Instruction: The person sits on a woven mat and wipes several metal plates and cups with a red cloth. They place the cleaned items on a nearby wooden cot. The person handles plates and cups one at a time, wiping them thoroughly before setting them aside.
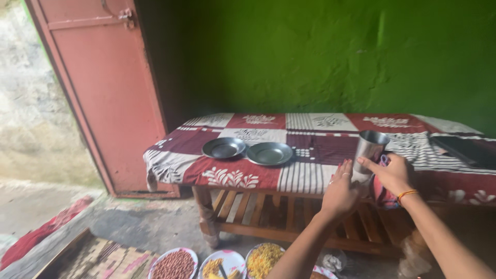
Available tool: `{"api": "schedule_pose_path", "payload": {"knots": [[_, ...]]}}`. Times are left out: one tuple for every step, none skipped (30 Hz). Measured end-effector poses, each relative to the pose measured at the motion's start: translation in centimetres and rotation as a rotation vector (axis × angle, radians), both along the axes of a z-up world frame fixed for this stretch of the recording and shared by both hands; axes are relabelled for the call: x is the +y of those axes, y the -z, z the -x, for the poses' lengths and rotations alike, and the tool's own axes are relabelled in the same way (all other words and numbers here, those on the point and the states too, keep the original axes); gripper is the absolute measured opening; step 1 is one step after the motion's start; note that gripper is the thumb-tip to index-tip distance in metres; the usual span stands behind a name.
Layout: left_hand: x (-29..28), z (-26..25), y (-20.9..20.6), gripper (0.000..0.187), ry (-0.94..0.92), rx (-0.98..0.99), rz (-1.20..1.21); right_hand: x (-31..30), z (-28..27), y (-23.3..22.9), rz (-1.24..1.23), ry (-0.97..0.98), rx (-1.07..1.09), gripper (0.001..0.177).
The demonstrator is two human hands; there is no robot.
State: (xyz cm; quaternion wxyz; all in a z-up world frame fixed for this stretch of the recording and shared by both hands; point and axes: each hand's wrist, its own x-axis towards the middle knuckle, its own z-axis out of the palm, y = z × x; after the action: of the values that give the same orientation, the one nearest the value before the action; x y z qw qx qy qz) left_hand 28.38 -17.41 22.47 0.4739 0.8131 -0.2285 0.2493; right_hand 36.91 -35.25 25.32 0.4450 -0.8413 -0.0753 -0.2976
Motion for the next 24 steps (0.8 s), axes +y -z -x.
{"api": "schedule_pose_path", "payload": {"knots": [[0.4,-0.5,0.4,0.078,-0.027,-0.022,-0.044,0.2,-0.5,0.0,0.012,-0.016,-0.01,0.05],[0.8,-1.1,0.7,0.08,-0.052,-0.045,-0.089,0.4,-1.0,0.3,0.024,-0.031,-0.021,0.051],[1.3,-1.5,1.2,0.083,-0.077,-0.067,-0.134,0.7,-1.3,0.6,0.018,-0.033,0.004,0.054],[1.7,-1.9,1.4,0.083,-0.086,-0.084,-0.142,1.1,-1.7,0.8,0.013,-0.035,0.028,0.057],[1.9,-2.3,1.7,0.083,-0.095,-0.101,-0.15,1.4,-2.0,1.0,0.007,-0.038,0.052,0.06],[2.2,-2.7,1.9,0.083,-0.106,-0.121,-0.158,1.8,-2.1,1.1,0.041,-0.015,0.044,0.061],[2.5,-3.1,2.3,0.082,-0.108,-0.078,-0.173,2.0,-2.1,1.4,0.075,0.008,0.036,0.062],[2.7,-3.4,2.8,0.081,-0.11,-0.038,-0.187,2.5,-2.1,1.6,0.11,0.031,0.026,0.064],[2.8,-3.7,3.3,0.079,-0.111,0.003,-0.2,2.8,-2.0,1.7,0.094,0.015,0.04,0.061],[2.9,-4.0,3.8,0.079,-0.125,-0.065,-0.228,2.7,-1.8,1.8,0.079,-0.001,0.054,0.059],[3.0,-4.1,4.4,0.078,-0.138,-0.132,-0.257,2.9,-1.7,1.8,0.064,-0.017,0.067,0.057],[3.3,-4.2,4.9,0.078,-0.149,-0.198,-0.288,3.0,-1.5,1.8,0.074,-0.002,0.064,0.058],[3.3,-4.2,5.2,0.076,-0.163,-0.193,-0.286,3.1,-1.3,1.8,0.085,0.012,0.061,0.059],[3.0,-4.1,5.5,0.074,-0.173,-0.189,-0.283,3.0,-1.2,1.6,0.096,0.03,0.057,0.06],[2.9,-4.1,5.6,0.072,-0.182,-0.184,-0.28,3.0,-1.2,1.5,0.106,0.036,0.049,0.059],[2.8,-3.8,5.6,0.072,-0.19,-0.195,-0.283,2.9,-1.0,1.5,0.114,0.045,0.045,0.059],[2.8,-3.7,5.6,0.071,-0.198,-0.206,-0.285,2.9,-1.0,1.6,0.122,0.054,0.04,0.058],[2.7,-3.4,5.7,0.071,-0.201,-0.213,-0.286,2.9,-0.8,1.9,0.145,0.064,0.048,0.06],[2.6,-3.1,5.8,0.07,-0.201,-0.209,-0.286,3.0,-0.6,2.2,0.167,0.074,0.055,0.062],[2.8,-3.0,5.6,0.069,-0.2,-0.209,-0.287,3.0,-0.6,2.2,0.187,0.085,0.058,0.065],[2.9,-2.9,5.4,0.068,-0.2,-0.21,-0.289,3.0,-0.4,2.2,0.211,0.098,0.039,0.066],[2.9,-2.8,5.4,0.069,-0.202,-0.218,-0.291,3.1,-0.2,2.2,0.237,0.11,0.02,0.068],[2.9,-2.7,5.3,0.069,-0.204,-0.226,-0.293,3.1,0.0,2.2,0.262,0.123,0.002,0.071],[3.0,-2.7,5.3,0.069,-0.21,-0.235,-0.297,3.2,0.2,2.2,0.261,0.131,0.023,0.072]]}}
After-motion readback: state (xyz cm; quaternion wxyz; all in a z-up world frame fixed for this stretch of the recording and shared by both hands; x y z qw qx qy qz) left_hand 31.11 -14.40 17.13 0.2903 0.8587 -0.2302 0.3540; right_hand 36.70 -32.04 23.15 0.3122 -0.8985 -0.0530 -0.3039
